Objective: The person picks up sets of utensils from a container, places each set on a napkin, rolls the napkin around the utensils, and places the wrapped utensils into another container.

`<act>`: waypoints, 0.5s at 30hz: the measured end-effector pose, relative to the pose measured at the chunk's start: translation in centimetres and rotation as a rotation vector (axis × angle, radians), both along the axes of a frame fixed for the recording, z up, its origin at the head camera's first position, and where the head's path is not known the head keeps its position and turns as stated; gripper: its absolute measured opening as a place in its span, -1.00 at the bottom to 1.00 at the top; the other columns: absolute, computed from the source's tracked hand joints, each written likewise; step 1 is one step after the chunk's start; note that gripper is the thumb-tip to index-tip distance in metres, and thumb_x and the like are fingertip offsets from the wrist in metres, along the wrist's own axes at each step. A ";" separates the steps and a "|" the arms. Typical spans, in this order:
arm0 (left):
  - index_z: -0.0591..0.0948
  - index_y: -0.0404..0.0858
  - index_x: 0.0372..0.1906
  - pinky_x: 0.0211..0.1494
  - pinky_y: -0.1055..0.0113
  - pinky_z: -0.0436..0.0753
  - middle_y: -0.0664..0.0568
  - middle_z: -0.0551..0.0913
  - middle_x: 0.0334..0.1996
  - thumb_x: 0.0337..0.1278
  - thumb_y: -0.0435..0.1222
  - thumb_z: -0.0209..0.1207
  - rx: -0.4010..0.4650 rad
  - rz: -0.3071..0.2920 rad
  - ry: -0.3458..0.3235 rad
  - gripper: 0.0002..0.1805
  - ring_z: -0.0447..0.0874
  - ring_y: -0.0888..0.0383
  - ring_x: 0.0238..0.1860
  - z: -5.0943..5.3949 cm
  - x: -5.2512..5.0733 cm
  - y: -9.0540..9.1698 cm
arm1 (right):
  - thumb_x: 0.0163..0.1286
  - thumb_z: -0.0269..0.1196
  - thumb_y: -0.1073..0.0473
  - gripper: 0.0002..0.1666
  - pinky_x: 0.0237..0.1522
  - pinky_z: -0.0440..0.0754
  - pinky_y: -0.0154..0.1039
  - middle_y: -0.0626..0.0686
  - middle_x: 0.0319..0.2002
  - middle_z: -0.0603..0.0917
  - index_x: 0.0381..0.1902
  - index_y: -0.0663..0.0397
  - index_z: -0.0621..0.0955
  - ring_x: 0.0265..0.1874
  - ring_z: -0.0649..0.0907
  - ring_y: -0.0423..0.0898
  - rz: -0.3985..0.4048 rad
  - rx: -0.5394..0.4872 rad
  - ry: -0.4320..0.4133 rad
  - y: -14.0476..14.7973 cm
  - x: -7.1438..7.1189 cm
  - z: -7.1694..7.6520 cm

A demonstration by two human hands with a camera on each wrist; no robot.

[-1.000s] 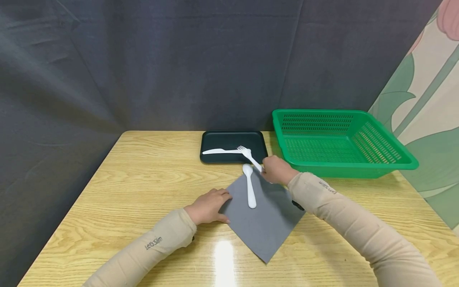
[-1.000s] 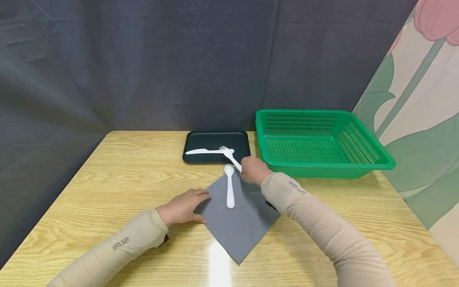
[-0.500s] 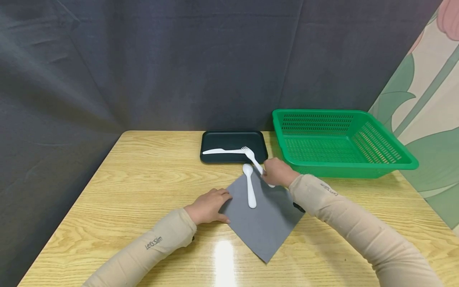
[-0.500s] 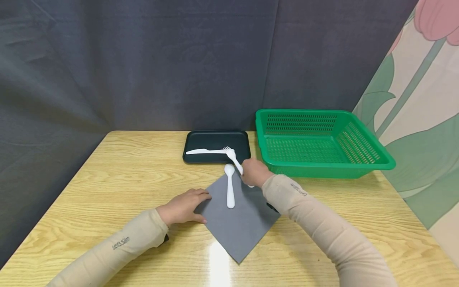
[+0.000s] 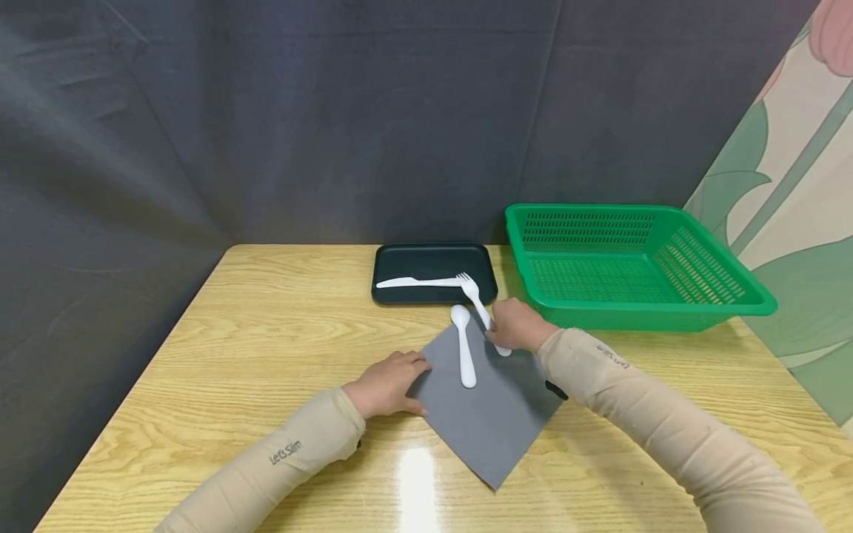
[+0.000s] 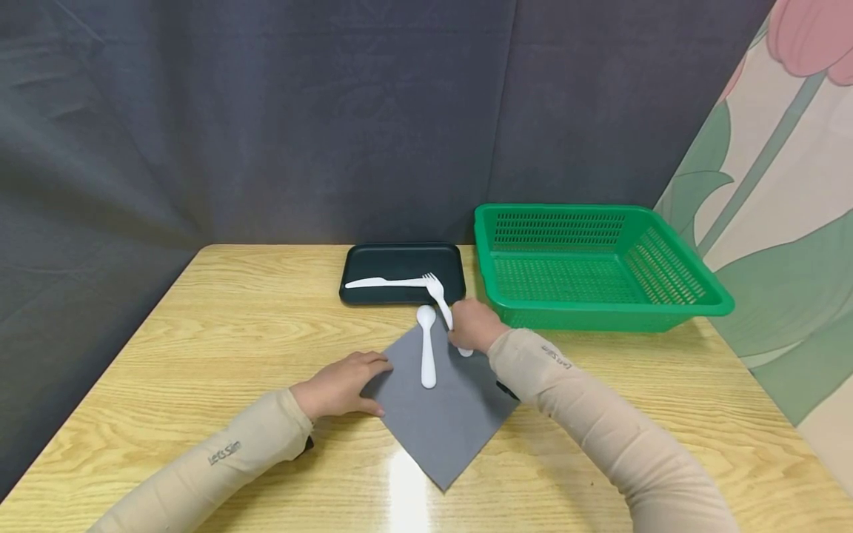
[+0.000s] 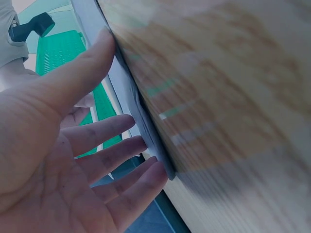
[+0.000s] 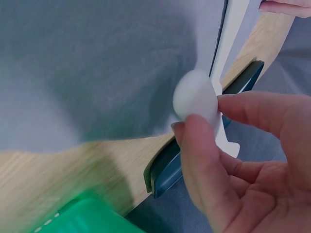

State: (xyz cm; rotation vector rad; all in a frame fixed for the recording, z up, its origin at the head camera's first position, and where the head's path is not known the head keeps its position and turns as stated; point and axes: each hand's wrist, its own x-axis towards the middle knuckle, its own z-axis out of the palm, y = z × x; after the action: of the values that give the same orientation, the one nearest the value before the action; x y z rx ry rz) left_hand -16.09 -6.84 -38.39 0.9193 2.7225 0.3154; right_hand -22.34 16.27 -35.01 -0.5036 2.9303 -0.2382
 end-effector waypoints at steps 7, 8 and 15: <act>0.44 -0.33 0.21 0.22 0.12 0.50 -0.14 0.41 0.26 -0.12 -0.02 0.37 0.001 -0.002 0.001 -0.22 0.40 -0.09 0.23 -0.2 0.0 0.0 | 0.11 0.25 0.22 -0.62 -0.65 0.30 -0.40 -0.09 -0.76 0.36 -0.78 0.00 0.34 -0.71 0.37 -0.19 -0.005 -0.024 -0.028 0.1 0.2 -0.3; 0.44 -0.33 0.21 0.22 0.12 0.51 -0.14 0.41 0.26 -0.12 -0.02 0.37 0.002 -0.002 0.002 -0.22 0.41 -0.09 0.23 -0.2 0.0 0.0 | 0.11 0.25 0.22 -0.62 -0.66 0.30 -0.40 -0.10 -0.77 0.36 -0.79 0.00 0.34 -0.72 0.37 -0.19 -0.006 -0.029 -0.031 0.1 0.2 -0.3; 0.44 -0.34 0.20 0.21 0.12 0.51 -0.14 0.41 0.26 -0.12 -0.02 0.37 0.006 -0.001 0.006 -0.23 0.41 -0.09 0.22 -0.1 0.0 0.0 | 0.13 0.24 0.21 -0.65 -0.69 0.35 -0.44 -0.10 -0.89 0.44 -0.82 0.07 0.51 -0.84 0.43 -0.24 -0.037 -0.038 -0.131 -0.1 0.3 -0.4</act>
State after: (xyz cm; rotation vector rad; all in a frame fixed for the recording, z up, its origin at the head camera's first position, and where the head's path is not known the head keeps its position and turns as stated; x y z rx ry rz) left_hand -16.06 -6.84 -38.51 0.9241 2.7280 0.3218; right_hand -22.05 16.19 -35.39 -0.4227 2.8144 -0.3202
